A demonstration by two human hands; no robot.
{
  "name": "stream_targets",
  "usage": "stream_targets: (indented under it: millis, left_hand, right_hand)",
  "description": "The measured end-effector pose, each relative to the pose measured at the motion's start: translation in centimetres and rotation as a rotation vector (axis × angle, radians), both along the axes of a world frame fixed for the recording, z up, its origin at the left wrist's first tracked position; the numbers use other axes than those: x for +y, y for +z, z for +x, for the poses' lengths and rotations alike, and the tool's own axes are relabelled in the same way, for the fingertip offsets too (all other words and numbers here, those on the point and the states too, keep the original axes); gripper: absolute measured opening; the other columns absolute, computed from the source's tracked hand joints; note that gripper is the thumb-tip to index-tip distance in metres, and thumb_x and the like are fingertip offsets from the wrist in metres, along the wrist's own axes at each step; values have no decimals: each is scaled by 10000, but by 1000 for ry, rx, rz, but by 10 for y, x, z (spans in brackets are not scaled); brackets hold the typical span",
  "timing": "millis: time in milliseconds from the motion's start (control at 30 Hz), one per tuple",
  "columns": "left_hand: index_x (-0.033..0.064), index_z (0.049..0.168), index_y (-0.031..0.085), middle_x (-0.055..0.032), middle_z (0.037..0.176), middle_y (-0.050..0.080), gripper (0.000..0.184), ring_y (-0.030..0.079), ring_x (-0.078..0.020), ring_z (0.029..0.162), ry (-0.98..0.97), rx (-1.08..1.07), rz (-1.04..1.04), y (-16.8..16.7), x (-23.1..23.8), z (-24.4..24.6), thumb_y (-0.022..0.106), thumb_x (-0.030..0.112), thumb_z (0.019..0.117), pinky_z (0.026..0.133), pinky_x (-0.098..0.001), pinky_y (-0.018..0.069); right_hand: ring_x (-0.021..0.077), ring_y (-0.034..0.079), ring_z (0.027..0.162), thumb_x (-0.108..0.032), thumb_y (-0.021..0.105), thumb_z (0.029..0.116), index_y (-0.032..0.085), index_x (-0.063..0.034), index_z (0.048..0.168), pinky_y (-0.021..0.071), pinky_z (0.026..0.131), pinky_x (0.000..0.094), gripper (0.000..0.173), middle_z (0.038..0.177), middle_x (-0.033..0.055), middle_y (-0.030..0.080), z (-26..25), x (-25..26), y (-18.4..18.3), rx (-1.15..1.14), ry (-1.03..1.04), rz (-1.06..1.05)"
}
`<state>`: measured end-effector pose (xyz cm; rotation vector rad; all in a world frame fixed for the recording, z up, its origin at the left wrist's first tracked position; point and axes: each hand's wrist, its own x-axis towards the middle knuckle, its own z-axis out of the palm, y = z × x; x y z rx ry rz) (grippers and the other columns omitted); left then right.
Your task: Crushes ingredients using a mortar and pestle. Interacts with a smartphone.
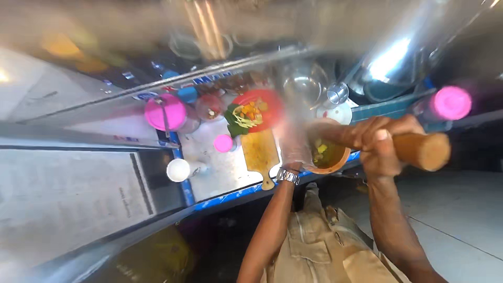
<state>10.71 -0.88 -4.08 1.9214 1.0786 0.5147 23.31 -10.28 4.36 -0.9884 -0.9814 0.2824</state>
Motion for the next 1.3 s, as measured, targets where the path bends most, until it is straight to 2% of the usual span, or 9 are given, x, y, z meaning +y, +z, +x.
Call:
stream_targets:
  millis: [133,233,367,533,733,933,1033,1167,1300]
  left_hand:
    - [127,1416,557,-136,1397,614,370,619,-340,1233,16,11,27,-3,2,4,537,154,1047,998,-561,509]
    - [119,1402,570,-121,1397,613,363,612,-313,1242,-4,3,58,-2,0,2,538,131,1041,1023,-538,504]
    - [123,1401,565,-133,1386,623,358,632,-351,1208,8,21,23,1,1,2,526,138,1045,972,-570,516]
    - [103,1398,566,-173,1359,629,347,636,-375,1190,15,53,51,-7,1,1,512,166,1060,961,-576,516]
    - [139,1416,551,-143,1371,630,362,641,-356,1193,17,38,32,-1,-2,-1,514,169,1057,968,-571,521]
    - [159,1415,559,-147,1352,640,376,655,-366,1157,18,15,13,-4,-4,-4,560,156,1039,946,-590,524]
    - [164,1411,567,-132,1368,636,368,649,-364,1171,12,27,-10,-1,2,-1,553,161,1043,953,-594,514]
    - [131,1443,544,-115,1415,611,386,614,-323,1251,-6,-29,-12,-6,2,-1,518,190,1063,1035,-556,487]
    - [99,1467,513,-142,1428,597,406,593,-341,1282,6,40,5,-5,7,2,484,212,1077,1059,-568,466]
  right_hand:
    - [39,655,709,-139,712,860,639,-94,872,584,657,244,86,779,-35,667,-2,25,-66,-21,-197,-251]
    - [47,651,707,-197,713,879,660,-57,881,580,662,258,150,778,-9,668,-3,15,-42,-86,-179,-351]
    - [99,632,669,-256,668,980,606,-162,853,569,648,297,169,731,-34,613,-2,3,-8,-28,21,-47]
    - [66,636,635,-145,721,853,618,-113,822,579,600,285,113,711,-44,637,3,34,-66,37,-143,-276]
    - [88,586,634,-199,673,929,571,-174,910,546,605,274,106,749,-37,577,-5,-7,1,98,43,-257]
    - [40,681,808,-106,727,811,677,-35,986,595,764,257,195,881,4,705,-9,18,-31,-23,-146,-527]
    - [61,630,711,-145,709,840,621,-117,946,554,622,233,140,824,-6,639,-10,6,-7,-33,-81,-495]
    - [90,662,803,-170,731,841,663,-87,1087,574,705,301,268,921,19,684,-10,6,-32,100,-155,-617]
    - [29,661,765,-88,713,845,651,-75,947,582,718,225,120,837,-21,677,0,15,-5,73,-113,-421]
